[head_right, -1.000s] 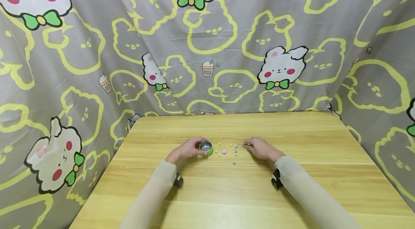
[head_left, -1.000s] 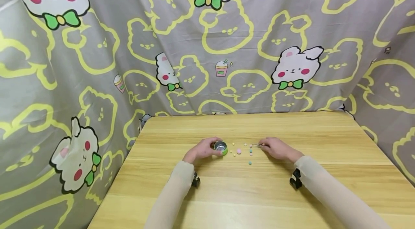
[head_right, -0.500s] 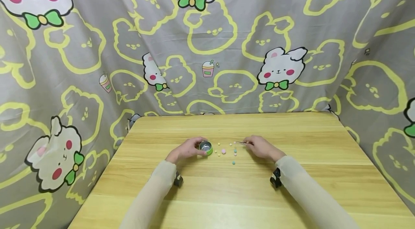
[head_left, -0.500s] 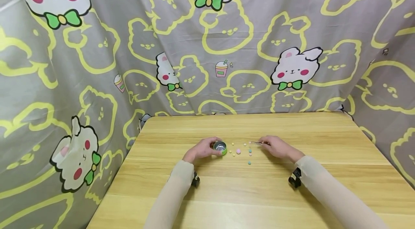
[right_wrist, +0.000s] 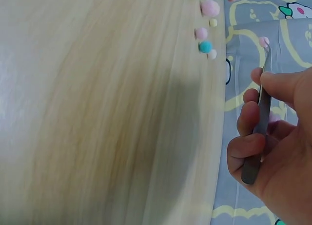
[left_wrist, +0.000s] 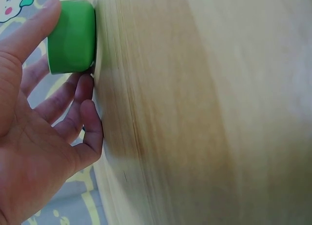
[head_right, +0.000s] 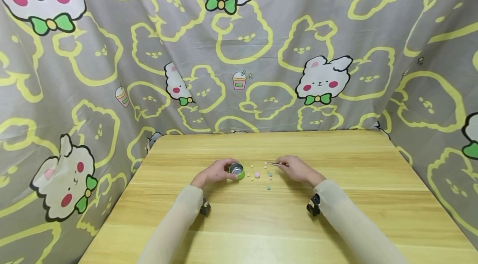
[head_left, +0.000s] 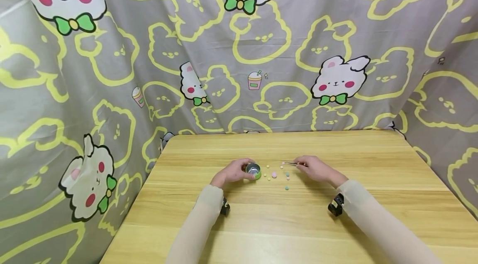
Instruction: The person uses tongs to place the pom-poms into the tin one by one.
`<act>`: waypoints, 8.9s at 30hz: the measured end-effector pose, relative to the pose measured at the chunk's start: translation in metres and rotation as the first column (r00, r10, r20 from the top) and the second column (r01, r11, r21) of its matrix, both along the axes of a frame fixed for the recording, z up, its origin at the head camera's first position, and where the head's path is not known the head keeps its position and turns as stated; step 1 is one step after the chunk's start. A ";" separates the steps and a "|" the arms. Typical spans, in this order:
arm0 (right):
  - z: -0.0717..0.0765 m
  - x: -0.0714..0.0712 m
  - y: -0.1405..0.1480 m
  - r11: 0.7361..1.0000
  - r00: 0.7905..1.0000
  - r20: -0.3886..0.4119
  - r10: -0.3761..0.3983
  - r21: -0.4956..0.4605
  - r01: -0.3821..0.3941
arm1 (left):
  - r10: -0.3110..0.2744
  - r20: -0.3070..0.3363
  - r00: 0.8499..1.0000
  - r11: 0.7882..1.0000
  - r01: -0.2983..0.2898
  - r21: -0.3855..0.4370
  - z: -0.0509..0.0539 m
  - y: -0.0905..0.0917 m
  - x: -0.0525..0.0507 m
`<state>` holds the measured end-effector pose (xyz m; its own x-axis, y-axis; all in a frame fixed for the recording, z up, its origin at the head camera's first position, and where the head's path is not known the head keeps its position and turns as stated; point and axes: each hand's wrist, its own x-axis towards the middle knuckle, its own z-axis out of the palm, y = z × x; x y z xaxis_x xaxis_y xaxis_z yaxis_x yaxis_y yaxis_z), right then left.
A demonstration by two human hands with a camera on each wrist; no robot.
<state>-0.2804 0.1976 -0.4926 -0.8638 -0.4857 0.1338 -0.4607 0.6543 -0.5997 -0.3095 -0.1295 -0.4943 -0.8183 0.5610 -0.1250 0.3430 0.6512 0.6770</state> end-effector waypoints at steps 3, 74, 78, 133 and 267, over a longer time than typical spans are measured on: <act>0.001 -0.001 -0.003 1.000 1.000 0.003 0.008 -0.007 -0.008 | -0.002 -0.003 1.000 1.000 0.002 -0.002 0.000 0.000 -0.001; 0.026 -0.017 -0.079 0.988 0.990 0.020 0.137 0.073 -0.138 | -0.004 0.023 1.000 0.999 0.003 0.050 -0.004 -0.002 -0.002; 0.030 -0.015 -0.071 0.990 0.991 -0.013 0.134 0.054 -0.134 | -0.006 0.016 1.000 0.999 0.005 0.052 -0.005 -0.002 -0.001; -0.008 -0.007 0.013 0.992 0.996 0.004 0.090 0.089 -0.090 | -0.003 0.035 0.999 0.999 0.002 0.053 -0.004 -0.004 -0.003; 0.017 -0.026 -0.088 0.985 0.982 0.092 0.164 0.039 -0.168 | 0.011 0.046 0.999 0.999 -0.013 0.032 -0.007 0.000 -0.003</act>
